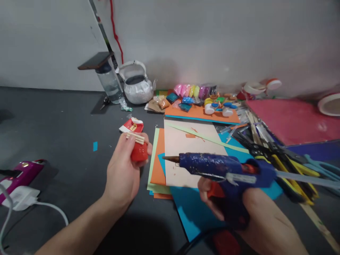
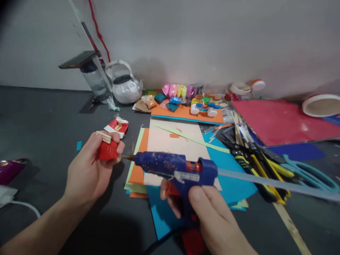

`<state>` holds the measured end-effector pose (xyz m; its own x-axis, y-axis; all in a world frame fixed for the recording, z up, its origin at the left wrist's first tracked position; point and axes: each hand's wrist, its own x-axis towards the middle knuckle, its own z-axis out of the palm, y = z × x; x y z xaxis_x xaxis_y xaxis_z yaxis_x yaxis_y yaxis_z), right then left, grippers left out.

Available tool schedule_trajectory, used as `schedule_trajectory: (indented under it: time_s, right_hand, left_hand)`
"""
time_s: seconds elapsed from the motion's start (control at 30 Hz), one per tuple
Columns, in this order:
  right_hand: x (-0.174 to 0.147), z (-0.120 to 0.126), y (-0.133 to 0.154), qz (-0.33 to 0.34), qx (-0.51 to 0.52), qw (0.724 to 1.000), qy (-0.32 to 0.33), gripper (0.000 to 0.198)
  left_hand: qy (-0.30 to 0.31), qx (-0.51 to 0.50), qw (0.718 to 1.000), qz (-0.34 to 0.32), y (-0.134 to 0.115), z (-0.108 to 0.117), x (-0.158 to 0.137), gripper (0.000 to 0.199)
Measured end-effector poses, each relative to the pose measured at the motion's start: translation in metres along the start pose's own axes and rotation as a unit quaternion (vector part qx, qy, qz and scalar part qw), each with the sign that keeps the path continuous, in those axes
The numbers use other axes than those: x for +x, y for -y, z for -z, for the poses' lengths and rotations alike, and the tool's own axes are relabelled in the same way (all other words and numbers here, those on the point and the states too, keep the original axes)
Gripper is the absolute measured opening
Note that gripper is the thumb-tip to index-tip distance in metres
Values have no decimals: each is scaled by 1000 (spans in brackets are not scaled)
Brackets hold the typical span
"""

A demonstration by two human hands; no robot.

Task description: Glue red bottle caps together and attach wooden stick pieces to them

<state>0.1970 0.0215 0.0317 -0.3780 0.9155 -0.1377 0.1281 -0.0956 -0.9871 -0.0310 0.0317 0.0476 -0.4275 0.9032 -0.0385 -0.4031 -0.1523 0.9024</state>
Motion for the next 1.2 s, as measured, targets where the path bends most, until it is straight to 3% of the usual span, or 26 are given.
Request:
schedule_trajectory:
  time_s: [0.07, 0.17, 0.3, 0.4, 0.57, 0.73, 0.83, 0.93, 1.03, 1.1, 1.2]
  right_hand:
    - [13, -9, 9, -28, 70, 997, 0, 61]
    - [35, -20, 24, -124, 175, 977, -2, 57]
    - [75, -40, 37, -206, 234, 949, 42, 54]
    - [109, -63, 37, -227, 276, 934, 30, 48]
    - [147, -89, 30, -249, 211, 944, 51, 49]
    - [164, -86, 26, -256, 80, 960, 83, 43]
    - [166, -74, 29, -224, -22, 969, 101, 32]
    - [152, -60, 39, -146, -95, 982, 74, 21]
    - [121, -47, 55, -18, -111, 992, 49, 9]
    - [97, -40, 66, 126, -116, 984, 56, 18]
    - [64, -36, 78, 176, -133, 972, 80, 21]
  left_hand:
    - [-57, -3, 998, -32, -6, 5, 12, 19]
    - [-120, -13, 989, -79, -16, 12, 26, 18]
    - [-138, -4, 984, -108, -20, 17, 33, 18]
    - [-139, 12, 984, -111, -17, 18, 31, 18]
    - [-137, 25, 986, -90, -13, 21, 32, 20]
    - [-115, 37, 989, -88, -9, 21, 31, 21]
    - [-74, 32, 994, -75, -7, 17, 25, 20]
    - [9, 11, 999, -43, -7, 12, 14, 16]
    - [120, -16, 993, -16, -9, 6, 1, 14]
    - [187, -17, 982, 11, -11, 4, -8, 16]
    - [239, 5, 970, 51, -11, 3, -18, 15]
